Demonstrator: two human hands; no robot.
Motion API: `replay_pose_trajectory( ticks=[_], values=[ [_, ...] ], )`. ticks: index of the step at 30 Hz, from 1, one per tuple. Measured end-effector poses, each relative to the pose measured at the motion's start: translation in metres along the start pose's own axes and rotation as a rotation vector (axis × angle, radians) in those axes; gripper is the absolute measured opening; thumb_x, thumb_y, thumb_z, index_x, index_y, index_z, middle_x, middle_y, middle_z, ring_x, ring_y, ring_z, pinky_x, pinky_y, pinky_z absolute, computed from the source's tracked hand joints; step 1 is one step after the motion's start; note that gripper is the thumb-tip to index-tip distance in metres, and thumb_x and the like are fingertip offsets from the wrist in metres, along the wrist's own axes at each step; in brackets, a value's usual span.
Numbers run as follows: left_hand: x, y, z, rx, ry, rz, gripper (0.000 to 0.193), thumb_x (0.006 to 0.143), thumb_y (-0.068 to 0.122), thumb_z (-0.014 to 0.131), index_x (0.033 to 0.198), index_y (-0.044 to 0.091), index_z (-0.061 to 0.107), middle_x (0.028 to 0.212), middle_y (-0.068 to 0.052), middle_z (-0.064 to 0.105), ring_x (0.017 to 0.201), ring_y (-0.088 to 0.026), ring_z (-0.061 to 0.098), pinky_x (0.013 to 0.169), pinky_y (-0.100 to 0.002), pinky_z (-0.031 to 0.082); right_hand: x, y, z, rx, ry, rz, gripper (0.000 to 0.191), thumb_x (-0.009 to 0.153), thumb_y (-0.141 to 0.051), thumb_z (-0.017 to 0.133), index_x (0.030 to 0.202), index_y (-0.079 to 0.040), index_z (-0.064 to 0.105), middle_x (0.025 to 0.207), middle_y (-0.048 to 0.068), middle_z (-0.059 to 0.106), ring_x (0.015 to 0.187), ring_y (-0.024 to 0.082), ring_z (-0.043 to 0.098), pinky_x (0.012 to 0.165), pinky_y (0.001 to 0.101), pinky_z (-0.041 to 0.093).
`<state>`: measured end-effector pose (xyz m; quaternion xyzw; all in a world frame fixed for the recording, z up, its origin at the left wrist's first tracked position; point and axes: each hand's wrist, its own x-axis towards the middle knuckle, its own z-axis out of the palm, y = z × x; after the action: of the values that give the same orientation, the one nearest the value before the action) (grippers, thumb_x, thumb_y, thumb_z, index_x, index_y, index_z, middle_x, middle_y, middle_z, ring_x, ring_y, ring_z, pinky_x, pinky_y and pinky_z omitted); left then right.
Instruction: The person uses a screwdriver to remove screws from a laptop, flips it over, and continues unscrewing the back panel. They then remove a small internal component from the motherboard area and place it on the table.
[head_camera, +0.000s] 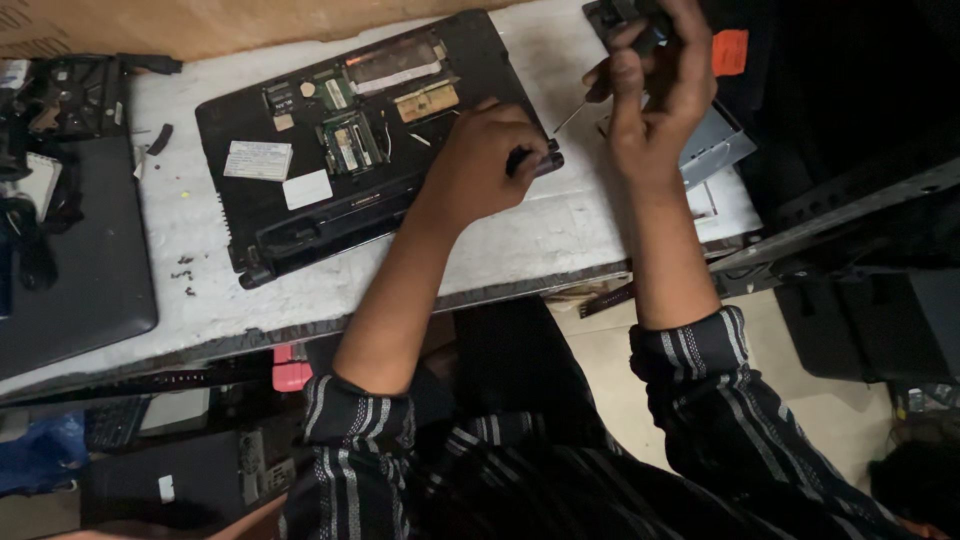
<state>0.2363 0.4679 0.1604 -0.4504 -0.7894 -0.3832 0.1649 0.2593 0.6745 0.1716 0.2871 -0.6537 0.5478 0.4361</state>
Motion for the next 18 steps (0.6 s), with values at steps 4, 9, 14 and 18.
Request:
replay_pose_trajectory(
  ticks=[4, 9, 14, 18],
  values=[
    [-0.001, 0.0, 0.0, 0.005, -0.005, 0.022, 0.011, 0.079, 0.006, 0.083, 0.088, 0.007, 0.076, 0.09, -0.007, 0.071, 0.087, -0.026, 0.064, 0.083, -0.039, 0.052, 0.003, -0.004, 0.002, -0.038, 0.009, -0.007, 0.038, 0.118, -0.013, 0.059, 0.151, -0.004, 0.042, 0.11, 0.013, 0.063, 0.08, 0.018, 0.068, 0.071, 0.0286, 0.063],
    [-0.002, 0.003, 0.006, 0.114, -0.03, 0.107, 0.006, 0.087, 0.008, 0.077, 0.092, 0.006, 0.075, 0.091, -0.009, 0.069, 0.092, -0.03, 0.063, 0.084, -0.043, 0.051, 0.002, -0.009, 0.001, -0.038, 0.028, 0.031, 0.035, 0.12, -0.011, 0.06, 0.15, -0.004, 0.044, 0.115, 0.013, 0.063, 0.08, 0.018, 0.069, 0.07, 0.0267, 0.062],
    [-0.001, 0.011, 0.007, 0.206, -0.069, 0.11, 0.023, 0.093, 0.012, 0.071, 0.115, 0.005, 0.07, 0.094, -0.009, 0.069, 0.098, -0.03, 0.061, 0.088, -0.046, 0.046, -0.003, -0.009, -0.001, -0.022, 0.061, 0.085, 0.037, 0.119, -0.01, 0.06, 0.151, -0.004, 0.043, 0.117, 0.013, 0.062, 0.078, 0.017, 0.069, 0.068, 0.026, 0.06],
    [-0.001, 0.019, 0.002, 0.238, -0.105, 0.054, 0.03, 0.094, 0.012, 0.068, 0.125, 0.008, 0.067, 0.096, -0.007, 0.07, 0.103, -0.027, 0.062, 0.092, -0.047, 0.044, -0.003, -0.005, -0.003, -0.082, 0.056, 0.019, 0.037, 0.121, -0.009, 0.062, 0.153, -0.005, 0.043, 0.112, 0.011, 0.066, 0.08, 0.017, 0.073, 0.07, 0.0259, 0.06]
  ],
)
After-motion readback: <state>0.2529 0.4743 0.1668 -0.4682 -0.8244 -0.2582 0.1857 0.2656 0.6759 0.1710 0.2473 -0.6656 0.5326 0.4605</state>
